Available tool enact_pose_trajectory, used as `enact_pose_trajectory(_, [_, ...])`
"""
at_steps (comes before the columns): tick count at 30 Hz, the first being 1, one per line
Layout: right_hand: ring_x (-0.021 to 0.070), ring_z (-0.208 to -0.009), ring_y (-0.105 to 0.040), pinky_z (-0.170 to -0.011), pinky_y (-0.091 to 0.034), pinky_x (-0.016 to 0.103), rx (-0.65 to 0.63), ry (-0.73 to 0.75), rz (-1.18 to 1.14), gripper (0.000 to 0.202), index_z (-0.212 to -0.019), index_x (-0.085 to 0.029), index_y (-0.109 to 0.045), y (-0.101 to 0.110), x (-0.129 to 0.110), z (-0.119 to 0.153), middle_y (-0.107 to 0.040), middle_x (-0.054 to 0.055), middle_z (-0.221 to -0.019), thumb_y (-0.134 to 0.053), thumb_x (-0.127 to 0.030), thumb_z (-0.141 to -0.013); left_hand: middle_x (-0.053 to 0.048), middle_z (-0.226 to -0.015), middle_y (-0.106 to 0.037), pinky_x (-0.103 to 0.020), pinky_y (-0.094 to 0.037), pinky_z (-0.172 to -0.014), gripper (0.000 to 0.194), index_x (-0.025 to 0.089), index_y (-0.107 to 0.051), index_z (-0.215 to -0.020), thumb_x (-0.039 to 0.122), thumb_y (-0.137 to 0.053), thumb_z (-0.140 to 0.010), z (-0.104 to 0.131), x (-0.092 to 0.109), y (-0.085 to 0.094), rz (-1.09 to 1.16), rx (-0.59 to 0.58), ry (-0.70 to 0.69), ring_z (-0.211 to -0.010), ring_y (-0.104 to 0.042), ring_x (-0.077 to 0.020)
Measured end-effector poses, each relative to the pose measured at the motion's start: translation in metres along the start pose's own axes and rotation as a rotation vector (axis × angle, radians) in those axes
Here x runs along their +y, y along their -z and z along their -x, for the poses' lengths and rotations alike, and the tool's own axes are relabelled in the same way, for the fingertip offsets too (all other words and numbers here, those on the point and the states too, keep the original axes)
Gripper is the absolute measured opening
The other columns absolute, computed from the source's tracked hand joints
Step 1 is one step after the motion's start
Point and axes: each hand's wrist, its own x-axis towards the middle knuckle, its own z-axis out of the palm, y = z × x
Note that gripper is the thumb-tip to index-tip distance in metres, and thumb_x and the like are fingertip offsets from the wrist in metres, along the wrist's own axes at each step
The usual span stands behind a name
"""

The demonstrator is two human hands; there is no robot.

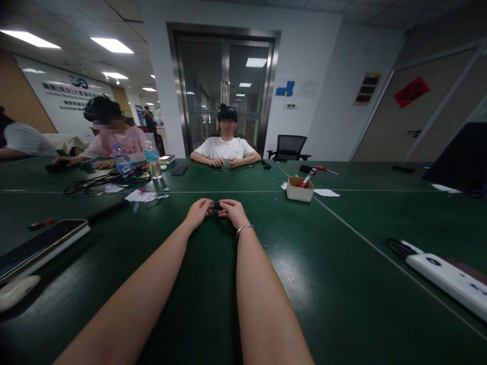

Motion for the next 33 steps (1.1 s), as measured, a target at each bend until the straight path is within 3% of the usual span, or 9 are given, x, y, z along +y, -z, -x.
enact_pose_trajectory(2, [0.0095,-0.046,-0.060,-0.047,-0.053,0.019,-0.004,-0.001,0.002,0.007,-0.081,-0.009,-0.066,0.0000,-0.0001,-0.0002,-0.064,0.003,-0.058,-0.062,-0.005,-0.077,-0.005,-0.081,-0.065,-0.023,-0.044,-0.060,0.021,0.017,-0.063,-0.091,0.029,-0.050,-0.079,0.0008,0.0008,-0.0002,0.028,0.011,-0.007,-0.069,-0.058,-0.0131])
enact_pose_trajectory(13, [0.0099,-0.047,-0.061,-0.047,-0.053,0.020,-0.009,-0.001,-0.006,0.007,-0.081,-0.010,-0.066,-0.0002,-0.0001,0.0000,-0.065,0.003,-0.059,-0.062,-0.005,-0.077,-0.002,-0.067,-0.060,-0.023,-0.041,-0.056,0.027,0.017,-0.063,-0.091,0.036,-0.047,-0.082,0.0009,-0.0004,0.0012,0.004,-0.013,-0.032,-0.060,-0.054,-0.0120])
enact_pose_trajectory(19, [0.0101,-0.047,-0.061,-0.047,-0.053,0.021,-0.016,-0.006,-0.012,0.009,-0.080,-0.010,-0.065,0.0001,0.0004,-0.0012,-0.066,0.004,-0.061,-0.060,-0.004,-0.077,-0.003,-0.072,-0.061,-0.023,-0.041,-0.057,0.024,0.016,-0.063,-0.091,0.034,-0.049,-0.081,0.0001,-0.0002,-0.0006,0.049,0.001,-0.025,-0.062,-0.055,-0.0120])
enact_pose_trajectory(24, [0.0091,-0.046,-0.060,-0.046,-0.053,0.020,-0.007,0.003,-0.020,0.005,-0.079,-0.010,-0.066,0.0008,0.0008,-0.0015,-0.065,0.003,-0.060,-0.064,-0.007,-0.076,-0.006,-0.086,-0.065,-0.022,-0.044,-0.059,0.024,0.017,-0.062,-0.095,0.030,-0.060,-0.074,0.0002,0.0002,0.0004,0.055,-0.012,-0.044,-0.075,-0.060,-0.0147])
enact_pose_trajectory(29, [0.0096,-0.047,-0.060,-0.046,-0.053,0.020,-0.008,0.000,-0.019,0.005,-0.080,-0.010,-0.066,0.0010,0.0003,-0.0006,-0.064,0.003,-0.060,-0.064,-0.007,-0.076,-0.005,-0.080,-0.064,-0.021,-0.041,-0.051,0.029,0.018,-0.060,-0.097,0.040,-0.054,-0.079,0.0006,-0.0002,0.0005,0.065,-0.027,0.041,-0.065,-0.060,-0.0135])
enact_pose_trajectory(33, [0.0092,-0.046,-0.060,-0.046,-0.053,0.019,-0.007,-0.002,-0.019,0.007,-0.081,-0.010,-0.065,0.0006,-0.0005,-0.0002,-0.064,0.003,-0.059,-0.062,-0.006,-0.077,-0.005,-0.081,-0.064,-0.021,-0.042,-0.052,0.028,0.017,-0.060,-0.099,0.036,-0.058,-0.077,0.0005,-0.0007,-0.0003,0.060,-0.024,0.017,-0.070,-0.061,-0.0142])
